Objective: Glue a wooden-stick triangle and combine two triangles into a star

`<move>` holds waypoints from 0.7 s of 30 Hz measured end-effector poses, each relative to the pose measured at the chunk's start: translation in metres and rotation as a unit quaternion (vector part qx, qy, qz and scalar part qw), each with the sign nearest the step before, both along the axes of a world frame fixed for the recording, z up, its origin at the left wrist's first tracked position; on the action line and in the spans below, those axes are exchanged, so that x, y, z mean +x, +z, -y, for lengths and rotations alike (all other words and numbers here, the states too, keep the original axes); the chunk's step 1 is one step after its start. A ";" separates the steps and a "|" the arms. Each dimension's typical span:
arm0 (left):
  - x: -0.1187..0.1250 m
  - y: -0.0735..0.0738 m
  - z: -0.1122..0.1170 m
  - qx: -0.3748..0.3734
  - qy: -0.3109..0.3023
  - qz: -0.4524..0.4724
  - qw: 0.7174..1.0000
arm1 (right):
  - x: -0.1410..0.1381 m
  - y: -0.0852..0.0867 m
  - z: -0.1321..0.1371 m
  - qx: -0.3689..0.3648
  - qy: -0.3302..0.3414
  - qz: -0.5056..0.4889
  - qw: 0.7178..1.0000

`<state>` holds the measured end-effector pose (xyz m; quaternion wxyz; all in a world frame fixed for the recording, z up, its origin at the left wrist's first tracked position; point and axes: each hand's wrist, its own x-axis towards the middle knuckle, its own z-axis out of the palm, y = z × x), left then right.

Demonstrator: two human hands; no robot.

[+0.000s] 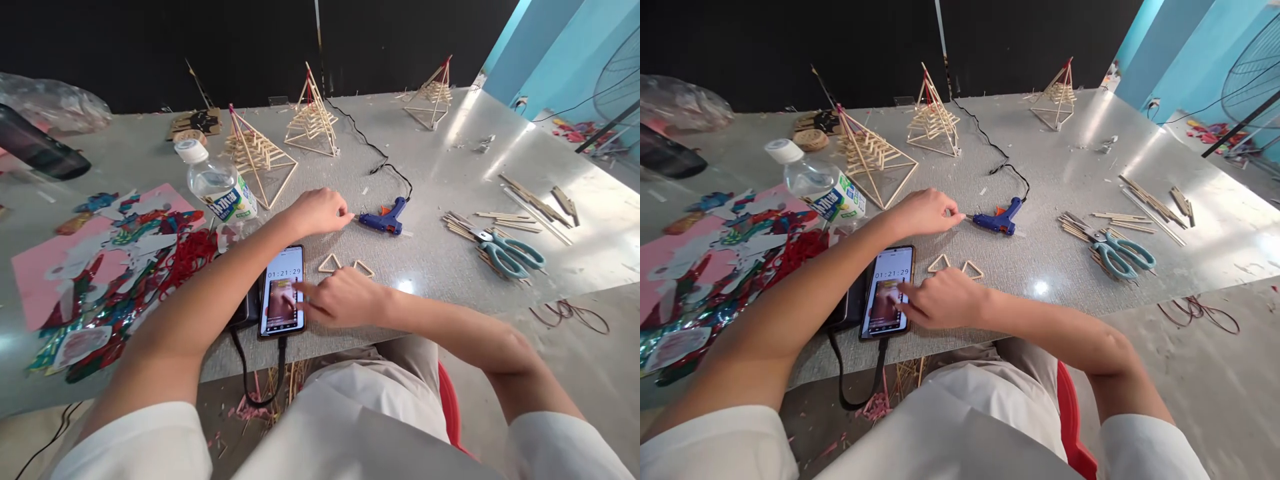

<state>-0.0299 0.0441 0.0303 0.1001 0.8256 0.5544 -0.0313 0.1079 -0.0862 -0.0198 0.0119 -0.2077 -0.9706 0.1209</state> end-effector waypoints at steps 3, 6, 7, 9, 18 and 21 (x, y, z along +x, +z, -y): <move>-0.001 -0.004 -0.002 -0.003 -0.009 -0.013 1.000 | 0.007 0.016 -0.012 0.000 -0.098 0.024 0.995; -0.004 0.001 -0.002 -0.031 -0.026 -0.012 0.999 | 0.027 0.038 -0.029 -0.002 -0.178 0.041 0.983; -0.006 0.005 -0.001 -0.068 -0.032 -0.011 0.997 | 0.035 0.043 -0.035 -0.002 -0.208 0.045 0.977; -0.009 0.011 -0.001 -0.173 -0.046 -0.018 0.984 | 0.052 0.047 -0.044 -0.022 -0.230 0.054 0.971; -0.007 0.006 -0.001 -0.295 -0.107 -0.055 0.948 | 0.076 0.019 -0.044 -0.068 -0.234 0.060 0.968; -0.003 0.005 0.003 -0.301 -0.116 -0.031 0.946 | 0.085 0.019 -0.042 -0.083 -0.247 0.051 0.964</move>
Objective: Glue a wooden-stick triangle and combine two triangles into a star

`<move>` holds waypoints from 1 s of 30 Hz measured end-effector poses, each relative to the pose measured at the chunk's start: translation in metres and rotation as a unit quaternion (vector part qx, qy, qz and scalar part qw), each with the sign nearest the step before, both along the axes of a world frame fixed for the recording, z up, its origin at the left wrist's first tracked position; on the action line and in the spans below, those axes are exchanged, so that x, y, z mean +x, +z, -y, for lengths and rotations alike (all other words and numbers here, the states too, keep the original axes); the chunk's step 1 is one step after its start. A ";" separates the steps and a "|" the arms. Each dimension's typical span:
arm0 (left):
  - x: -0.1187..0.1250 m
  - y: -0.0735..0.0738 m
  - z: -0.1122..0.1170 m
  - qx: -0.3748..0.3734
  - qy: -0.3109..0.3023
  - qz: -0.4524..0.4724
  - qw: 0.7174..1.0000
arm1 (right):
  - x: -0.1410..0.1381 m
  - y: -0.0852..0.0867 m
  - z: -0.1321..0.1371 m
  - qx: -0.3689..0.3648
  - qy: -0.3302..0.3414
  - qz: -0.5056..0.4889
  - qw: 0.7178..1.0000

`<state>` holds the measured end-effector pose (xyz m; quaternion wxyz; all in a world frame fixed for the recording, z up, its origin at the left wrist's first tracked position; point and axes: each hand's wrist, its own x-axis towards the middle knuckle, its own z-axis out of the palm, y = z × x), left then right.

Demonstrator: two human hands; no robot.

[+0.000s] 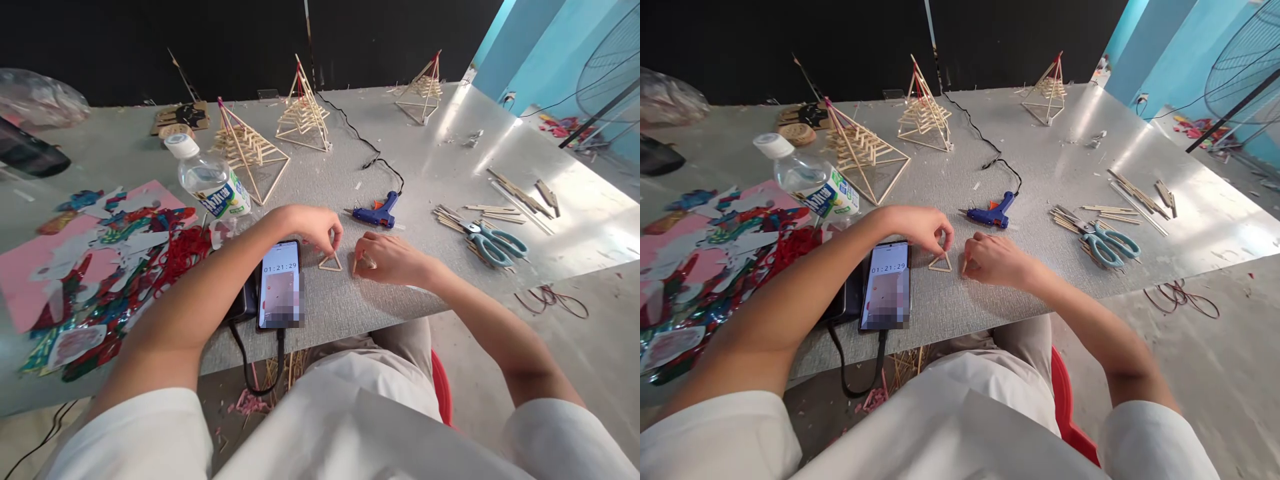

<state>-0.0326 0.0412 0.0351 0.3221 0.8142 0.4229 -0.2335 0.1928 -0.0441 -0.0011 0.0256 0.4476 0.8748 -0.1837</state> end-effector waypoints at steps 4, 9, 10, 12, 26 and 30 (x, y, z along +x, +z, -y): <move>0.005 0.001 0.006 0.000 0.002 0.028 1.000 | 0.019 0.002 0.002 -0.056 -0.029 -0.027 0.998; 0.012 0.002 0.012 0.020 0.003 0.014 1.000 | 0.020 0.002 0.002 -0.061 -0.078 -0.022 0.995; 0.013 0.002 0.013 0.027 0.002 0.011 1.000 | 0.018 0.002 0.001 -0.057 -0.091 -0.017 0.994; 0.014 0.002 0.014 0.038 0.000 0.002 0.999 | 0.011 0.001 -0.001 -0.060 -0.113 -0.007 0.992; 0.016 0.001 0.016 0.051 0.007 0.030 0.998 | 0.030 -0.006 0.014 -0.037 -0.064 0.024 0.997; 0.018 -0.001 0.017 0.049 0.015 0.041 0.998 | 0.045 -0.022 0.024 -0.043 -0.109 -0.105 0.988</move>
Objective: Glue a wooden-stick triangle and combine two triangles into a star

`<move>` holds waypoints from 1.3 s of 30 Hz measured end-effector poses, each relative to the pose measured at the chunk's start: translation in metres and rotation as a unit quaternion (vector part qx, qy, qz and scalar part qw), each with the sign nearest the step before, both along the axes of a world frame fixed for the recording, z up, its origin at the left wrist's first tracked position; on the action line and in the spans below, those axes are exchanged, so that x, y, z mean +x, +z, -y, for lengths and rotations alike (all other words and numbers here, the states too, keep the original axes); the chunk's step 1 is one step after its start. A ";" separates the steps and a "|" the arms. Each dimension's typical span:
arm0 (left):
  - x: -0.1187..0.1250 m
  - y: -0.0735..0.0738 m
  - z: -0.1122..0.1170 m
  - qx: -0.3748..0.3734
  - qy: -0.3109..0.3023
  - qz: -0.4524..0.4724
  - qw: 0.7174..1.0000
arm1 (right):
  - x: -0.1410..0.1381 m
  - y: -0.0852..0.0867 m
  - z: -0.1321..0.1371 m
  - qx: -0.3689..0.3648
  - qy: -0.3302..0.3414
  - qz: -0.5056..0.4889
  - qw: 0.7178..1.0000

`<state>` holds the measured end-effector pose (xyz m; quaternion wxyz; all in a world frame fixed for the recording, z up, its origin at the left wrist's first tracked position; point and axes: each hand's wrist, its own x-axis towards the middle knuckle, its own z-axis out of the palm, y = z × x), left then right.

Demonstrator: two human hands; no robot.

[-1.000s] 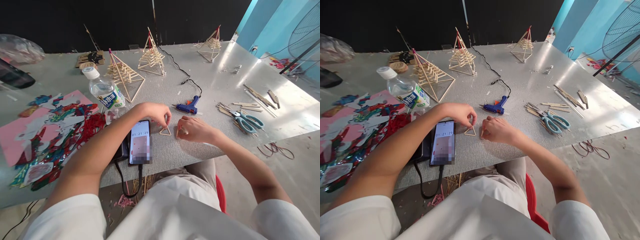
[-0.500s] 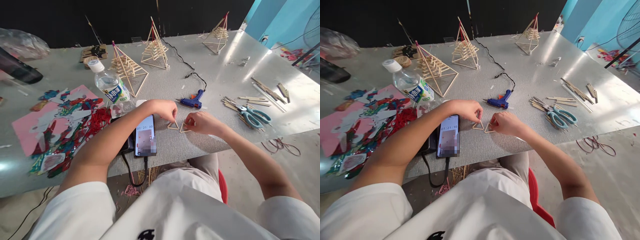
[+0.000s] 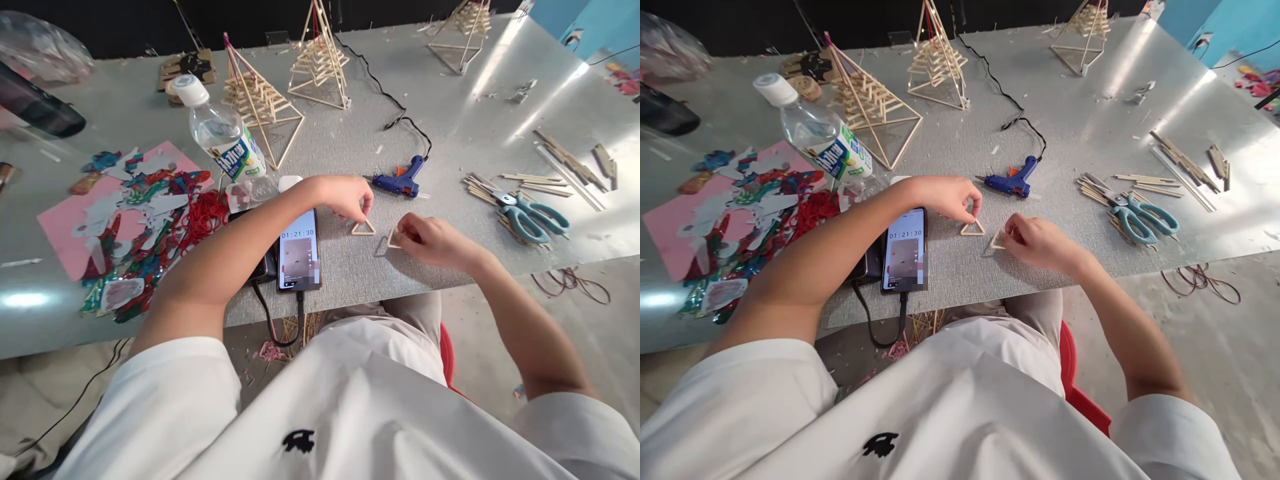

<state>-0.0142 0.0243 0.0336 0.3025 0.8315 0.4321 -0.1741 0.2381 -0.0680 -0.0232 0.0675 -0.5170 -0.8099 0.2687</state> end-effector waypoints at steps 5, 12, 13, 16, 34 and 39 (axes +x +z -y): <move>0.000 -0.001 -0.001 -0.010 0.000 0.017 1.000 | 0.011 -0.024 0.017 0.013 -0.103 -0.204 0.973; -0.001 -0.005 -0.004 -0.040 -0.021 0.054 0.997 | 0.008 -0.030 0.025 0.037 -0.149 -0.288 0.945; -0.002 -0.005 -0.004 -0.041 -0.022 0.057 0.997 | 0.008 -0.030 0.024 0.043 -0.152 -0.287 0.945; -0.003 -0.007 -0.006 -0.037 -0.020 0.066 0.997 | 0.008 -0.032 0.023 0.055 -0.155 -0.279 0.946; 0.005 -0.012 -0.004 -0.038 -0.054 0.098 0.993 | 0.004 -0.036 0.038 0.226 -0.032 -0.066 0.971; 0.001 -0.014 -0.006 -0.025 -0.053 0.135 0.989 | 0.007 -0.037 0.041 0.262 -0.047 -0.061 0.962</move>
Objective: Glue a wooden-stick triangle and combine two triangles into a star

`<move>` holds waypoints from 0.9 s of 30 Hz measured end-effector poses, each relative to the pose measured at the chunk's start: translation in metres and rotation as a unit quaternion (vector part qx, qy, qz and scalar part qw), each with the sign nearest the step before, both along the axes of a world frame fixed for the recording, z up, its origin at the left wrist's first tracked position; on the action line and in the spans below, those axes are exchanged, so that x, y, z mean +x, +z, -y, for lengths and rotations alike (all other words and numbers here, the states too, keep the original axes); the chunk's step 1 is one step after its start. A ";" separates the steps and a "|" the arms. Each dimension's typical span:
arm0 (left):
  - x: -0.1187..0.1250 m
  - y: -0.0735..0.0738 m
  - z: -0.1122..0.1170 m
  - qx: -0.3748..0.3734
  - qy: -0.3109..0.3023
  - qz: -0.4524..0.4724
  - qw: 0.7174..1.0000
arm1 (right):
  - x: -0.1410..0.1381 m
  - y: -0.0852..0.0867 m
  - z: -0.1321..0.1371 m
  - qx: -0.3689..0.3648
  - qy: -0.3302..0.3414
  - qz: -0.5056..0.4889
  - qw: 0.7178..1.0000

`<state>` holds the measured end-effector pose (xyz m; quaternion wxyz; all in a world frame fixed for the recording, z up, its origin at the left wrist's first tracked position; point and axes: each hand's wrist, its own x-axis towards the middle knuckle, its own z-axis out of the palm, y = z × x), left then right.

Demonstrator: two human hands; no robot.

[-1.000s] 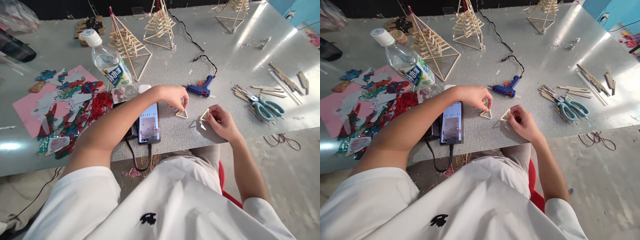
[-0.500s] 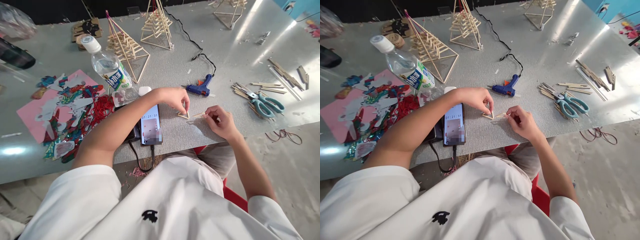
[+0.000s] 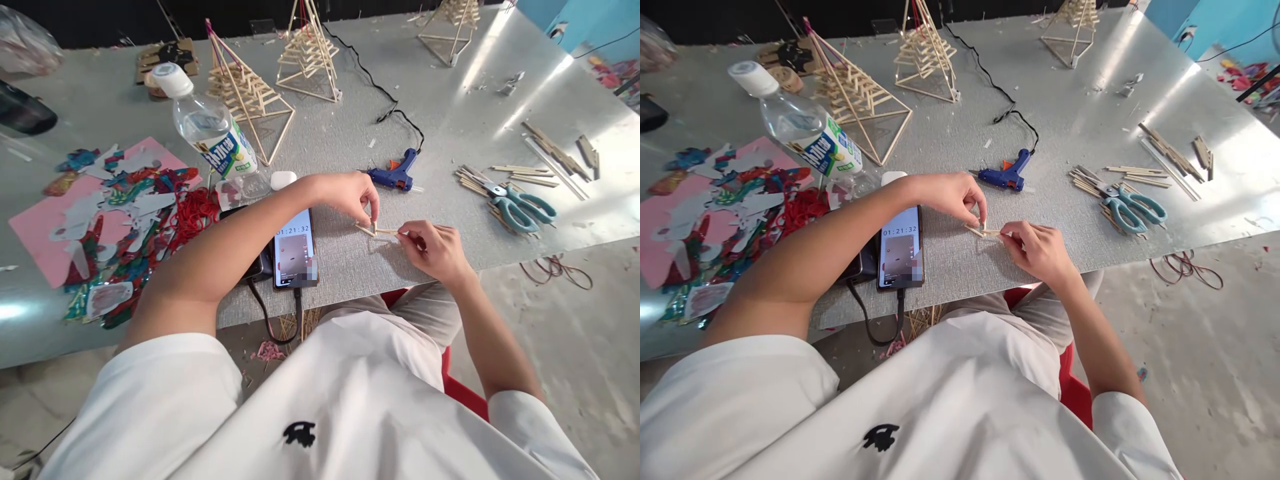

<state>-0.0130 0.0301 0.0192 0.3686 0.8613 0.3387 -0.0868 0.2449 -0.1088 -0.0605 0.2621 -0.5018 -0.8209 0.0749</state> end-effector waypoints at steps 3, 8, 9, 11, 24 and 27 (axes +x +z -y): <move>-0.002 -0.001 -0.001 0.001 -0.009 0.049 0.999 | 0.001 -0.004 -0.001 0.059 -0.014 -0.022 0.998; 0.002 -0.005 0.004 0.012 -0.016 0.144 0.989 | 0.002 -0.014 -0.004 0.216 0.011 -0.074 0.973; 0.004 -0.006 0.005 0.020 -0.014 0.159 0.987 | 0.002 -0.014 -0.004 0.225 0.011 -0.076 0.971; 0.007 -0.008 0.008 0.042 -0.013 0.187 0.981 | 0.002 -0.015 -0.004 0.223 0.003 -0.080 0.971; 0.006 -0.009 0.011 0.078 -0.004 0.263 0.962 | 0.003 -0.010 -0.002 0.191 0.004 -0.116 0.975; 0.007 -0.011 0.011 0.081 -0.004 0.262 0.962 | 0.003 -0.010 -0.002 0.187 0.001 -0.112 0.976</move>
